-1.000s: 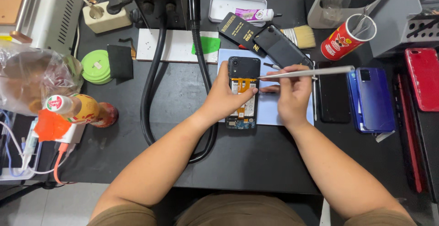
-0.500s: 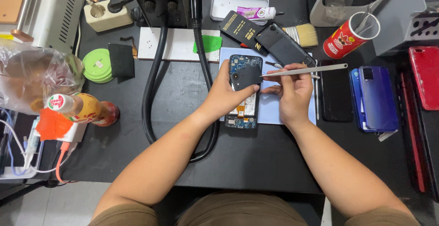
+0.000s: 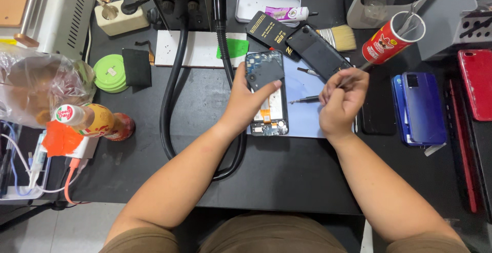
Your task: The person uses a screwdriver to remove screws from a disassembled smartphone, then uses tweezers to lift and remove the motherboard. The motherboard is placed on the work surface while the phone chassis remains open.
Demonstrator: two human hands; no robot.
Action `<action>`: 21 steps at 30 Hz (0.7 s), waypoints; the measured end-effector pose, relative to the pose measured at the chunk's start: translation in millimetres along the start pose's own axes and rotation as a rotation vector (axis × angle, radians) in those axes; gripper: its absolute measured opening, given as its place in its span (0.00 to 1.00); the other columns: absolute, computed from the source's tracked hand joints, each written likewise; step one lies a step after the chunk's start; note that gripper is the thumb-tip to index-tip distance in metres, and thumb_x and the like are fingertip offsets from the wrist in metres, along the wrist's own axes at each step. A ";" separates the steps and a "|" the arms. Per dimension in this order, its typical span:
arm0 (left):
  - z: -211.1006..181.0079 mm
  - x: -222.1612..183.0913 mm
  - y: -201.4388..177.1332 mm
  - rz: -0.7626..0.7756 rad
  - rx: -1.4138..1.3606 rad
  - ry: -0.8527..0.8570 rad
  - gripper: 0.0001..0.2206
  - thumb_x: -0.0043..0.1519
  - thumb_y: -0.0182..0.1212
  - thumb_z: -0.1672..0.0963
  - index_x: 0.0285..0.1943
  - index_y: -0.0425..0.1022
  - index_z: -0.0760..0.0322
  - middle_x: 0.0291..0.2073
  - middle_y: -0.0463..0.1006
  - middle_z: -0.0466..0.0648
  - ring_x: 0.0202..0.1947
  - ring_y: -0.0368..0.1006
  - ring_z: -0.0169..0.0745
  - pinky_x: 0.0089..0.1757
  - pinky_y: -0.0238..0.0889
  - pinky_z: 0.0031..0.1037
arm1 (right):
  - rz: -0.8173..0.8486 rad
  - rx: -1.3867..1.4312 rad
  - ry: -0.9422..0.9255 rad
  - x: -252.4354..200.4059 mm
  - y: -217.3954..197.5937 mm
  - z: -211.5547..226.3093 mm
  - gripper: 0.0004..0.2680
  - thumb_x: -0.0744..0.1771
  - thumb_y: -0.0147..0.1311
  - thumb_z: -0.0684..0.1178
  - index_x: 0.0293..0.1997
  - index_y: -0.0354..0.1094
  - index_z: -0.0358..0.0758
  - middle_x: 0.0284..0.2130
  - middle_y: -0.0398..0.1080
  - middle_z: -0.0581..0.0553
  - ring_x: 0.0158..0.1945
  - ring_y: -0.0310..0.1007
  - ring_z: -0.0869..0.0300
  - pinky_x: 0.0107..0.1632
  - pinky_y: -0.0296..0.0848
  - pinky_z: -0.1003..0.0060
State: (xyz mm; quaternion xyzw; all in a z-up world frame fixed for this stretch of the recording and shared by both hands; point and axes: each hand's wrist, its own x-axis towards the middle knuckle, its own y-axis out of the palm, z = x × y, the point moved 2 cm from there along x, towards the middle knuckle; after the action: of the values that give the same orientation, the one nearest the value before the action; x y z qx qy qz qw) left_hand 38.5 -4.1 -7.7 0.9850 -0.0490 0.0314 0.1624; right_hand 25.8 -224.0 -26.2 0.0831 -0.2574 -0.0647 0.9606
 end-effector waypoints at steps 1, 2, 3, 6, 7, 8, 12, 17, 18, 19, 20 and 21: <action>-0.9 -0.4 -0.8 -0.011 -0.039 -0.028 0.25 0.58 0.69 0.60 0.62 0.63 0.69 0.49 0.77 0.50 0.48 0.76 0.34 0.49 0.72 0.28 | 0.023 -0.062 -0.023 1.2 0.4 -0.7 0.12 0.69 0.33 0.32 0.57 0.50 0.40 0.34 0.59 0.45 0.31 0.56 0.65 0.35 0.62 0.69; -1.9 0.0 -0.5 -0.016 -0.106 -0.036 0.25 0.58 0.69 0.60 0.62 0.62 0.68 0.48 0.77 0.50 0.47 0.77 0.35 0.48 0.72 0.28 | 0.046 -0.125 -0.047 1.9 -0.2 -1.1 0.13 0.68 0.33 0.32 0.57 0.51 0.39 0.34 0.60 0.45 0.31 0.56 0.65 0.34 0.60 0.70; -3.0 0.8 -0.1 -0.022 -0.173 -0.044 0.24 0.58 0.68 0.60 0.61 0.62 0.68 0.47 0.77 0.50 0.45 0.77 0.35 0.47 0.73 0.28 | 0.063 -0.128 -0.035 2.4 -2.2 -1.4 0.14 0.68 0.32 0.32 0.58 0.51 0.39 0.33 0.60 0.45 0.31 0.57 0.65 0.35 0.59 0.71; -6.2 0.5 -1.1 -0.036 -0.283 -0.061 0.23 0.59 0.67 0.61 0.60 0.62 0.68 0.45 0.76 0.50 0.41 0.77 0.35 0.43 0.74 0.29 | 0.099 -0.083 0.013 3.1 -10.3 -2.8 0.15 0.66 0.32 0.31 0.58 0.51 0.39 0.32 0.61 0.46 0.32 0.57 0.67 0.37 0.58 0.73; -7.0 0.1 -1.5 -0.040 -0.305 -0.067 0.22 0.59 0.67 0.61 0.60 0.62 0.68 0.44 0.76 0.49 0.40 0.77 0.35 0.43 0.74 0.29 | 0.103 -0.035 0.036 3.5 -13.0 -3.2 0.15 0.65 0.33 0.32 0.57 0.52 0.39 0.32 0.61 0.46 0.31 0.55 0.69 0.37 0.58 0.74; -7.7 -0.1 -1.7 -0.036 -0.300 -0.064 0.22 0.59 0.67 0.61 0.60 0.63 0.68 0.44 0.76 0.49 0.41 0.77 0.35 0.43 0.74 0.29 | 0.107 0.014 0.059 3.5 -14.0 -3.7 0.14 0.65 0.33 0.33 0.56 0.53 0.39 0.33 0.61 0.46 0.30 0.53 0.70 0.37 0.58 0.75; -8.8 -0.6 -2.0 -0.024 -0.294 -0.042 0.22 0.59 0.67 0.61 0.60 0.63 0.67 0.45 0.76 0.48 0.43 0.77 0.33 0.45 0.73 0.28 | 0.064 -0.389 -0.092 7.1 0.3 2.3 0.05 0.75 0.44 0.39 0.58 0.55 0.35 0.36 0.64 0.46 0.37 0.64 0.64 0.41 0.66 0.69; -10.6 -1.4 -3.5 -0.037 -0.322 -0.016 0.22 0.59 0.67 0.61 0.61 0.64 0.67 0.45 0.75 0.48 0.43 0.75 0.33 0.45 0.72 0.28 | 0.221 -0.861 -0.216 16.5 18.0 33.9 0.06 0.71 0.48 0.38 0.53 0.66 0.32 0.38 0.69 0.42 0.35 0.71 0.53 0.40 0.69 0.62; -11.2 -1.3 -3.7 -0.044 -0.328 -0.009 0.22 0.59 0.67 0.61 0.62 0.64 0.66 0.46 0.75 0.48 0.43 0.75 0.33 0.45 0.72 0.28 | 0.238 -0.892 -0.172 18.7 21.7 37.6 0.05 0.70 0.49 0.38 0.51 0.66 0.31 0.37 0.69 0.41 0.34 0.71 0.52 0.38 0.69 0.61; -11.6 -1.4 -3.8 -0.051 -0.334 -0.002 0.23 0.59 0.67 0.60 0.62 0.63 0.66 0.46 0.75 0.48 0.43 0.75 0.33 0.45 0.72 0.28 | 0.256 -0.924 -0.127 20.2 25.7 39.9 0.05 0.69 0.50 0.37 0.49 0.67 0.31 0.37 0.68 0.39 0.32 0.71 0.50 0.37 0.69 0.59; -11.9 -1.5 -3.9 -0.050 -0.332 -0.003 0.23 0.59 0.67 0.60 0.62 0.63 0.66 0.46 0.75 0.48 0.43 0.75 0.33 0.45 0.72 0.28 | 0.275 -0.954 -0.081 21.5 28.6 41.8 0.04 0.69 0.51 0.37 0.47 0.68 0.31 0.37 0.68 0.38 0.31 0.70 0.49 0.36 0.69 0.58; -12.2 -1.7 -4.2 -0.050 -0.331 -0.003 0.23 0.59 0.67 0.60 0.62 0.63 0.66 0.46 0.75 0.48 0.43 0.75 0.34 0.46 0.72 0.28 | 0.296 -0.934 -0.115 22.4 31.0 44.8 0.05 0.69 0.51 0.37 0.48 0.68 0.31 0.38 0.67 0.37 0.34 0.71 0.49 0.37 0.70 0.58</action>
State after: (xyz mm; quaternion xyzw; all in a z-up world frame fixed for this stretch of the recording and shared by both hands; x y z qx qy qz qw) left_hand 36.7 3.9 2.3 0.9457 -0.0293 0.0173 0.3231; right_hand 25.0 -203.1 28.8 -0.3976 -0.2625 -0.0403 0.8783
